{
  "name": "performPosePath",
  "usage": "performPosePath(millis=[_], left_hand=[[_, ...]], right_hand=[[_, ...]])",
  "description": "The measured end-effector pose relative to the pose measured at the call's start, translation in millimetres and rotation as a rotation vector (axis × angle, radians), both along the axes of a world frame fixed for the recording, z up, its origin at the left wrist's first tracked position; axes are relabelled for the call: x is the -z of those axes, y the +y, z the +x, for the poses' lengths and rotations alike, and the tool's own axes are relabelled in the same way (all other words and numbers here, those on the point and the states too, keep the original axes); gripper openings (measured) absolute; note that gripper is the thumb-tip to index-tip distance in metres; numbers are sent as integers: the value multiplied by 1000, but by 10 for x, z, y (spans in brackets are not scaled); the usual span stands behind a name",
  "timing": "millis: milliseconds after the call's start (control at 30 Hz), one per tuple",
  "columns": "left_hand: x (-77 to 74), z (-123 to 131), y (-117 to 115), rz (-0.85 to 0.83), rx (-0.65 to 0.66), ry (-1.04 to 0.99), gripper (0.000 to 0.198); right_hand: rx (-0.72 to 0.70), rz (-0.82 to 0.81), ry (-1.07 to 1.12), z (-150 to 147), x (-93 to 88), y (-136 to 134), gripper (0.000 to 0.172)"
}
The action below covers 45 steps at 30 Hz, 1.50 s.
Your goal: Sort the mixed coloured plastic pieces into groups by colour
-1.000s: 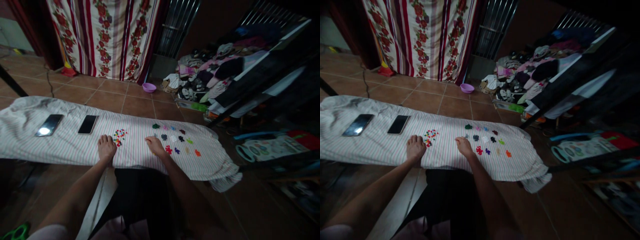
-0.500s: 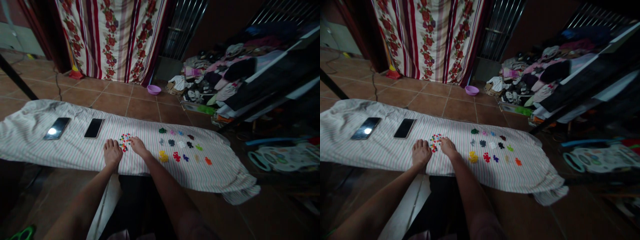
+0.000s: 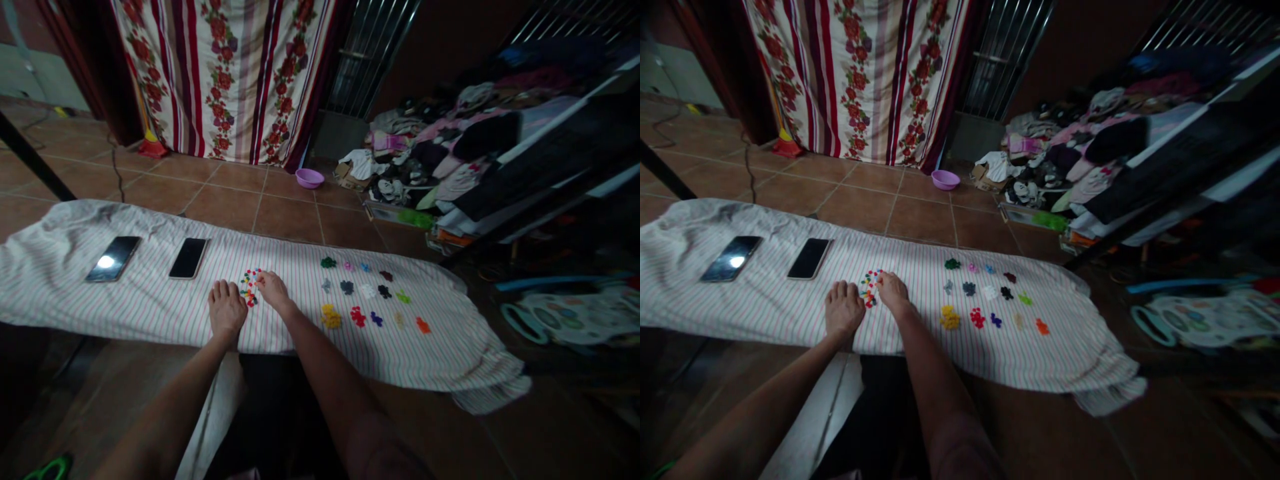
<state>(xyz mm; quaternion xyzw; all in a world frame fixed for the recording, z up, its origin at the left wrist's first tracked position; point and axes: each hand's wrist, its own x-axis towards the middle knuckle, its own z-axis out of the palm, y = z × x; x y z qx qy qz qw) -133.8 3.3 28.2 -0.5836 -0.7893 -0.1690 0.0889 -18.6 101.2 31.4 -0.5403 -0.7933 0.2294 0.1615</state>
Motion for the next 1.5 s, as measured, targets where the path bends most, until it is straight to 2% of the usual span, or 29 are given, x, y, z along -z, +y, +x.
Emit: performPosePath(millis=[133, 300, 533, 767, 1200, 1500], left_hand=[[14, -4, 2, 2, -3, 24, 31], [26, -5, 4, 2, -3, 44, 31], [26, -8, 9, -9, 1, 45, 30], [34, -14, 3, -1, 0, 62, 29], [5, -21, -20, -15, 13, 25, 31], [-38, -23, -39, -50, 14, 30, 33]], right_hand=[[27, 11, 23, -3, -3, -29, 8], [72, 1, 121, 37, 53, -61, 17], [171, -99, 342, 146, 200, -72, 26], [254, -202, 470, 234, 326, -123, 24], [382, -246, 394, 512, 271, -463, 16], [339, -248, 437, 869, 206, -704, 15]])
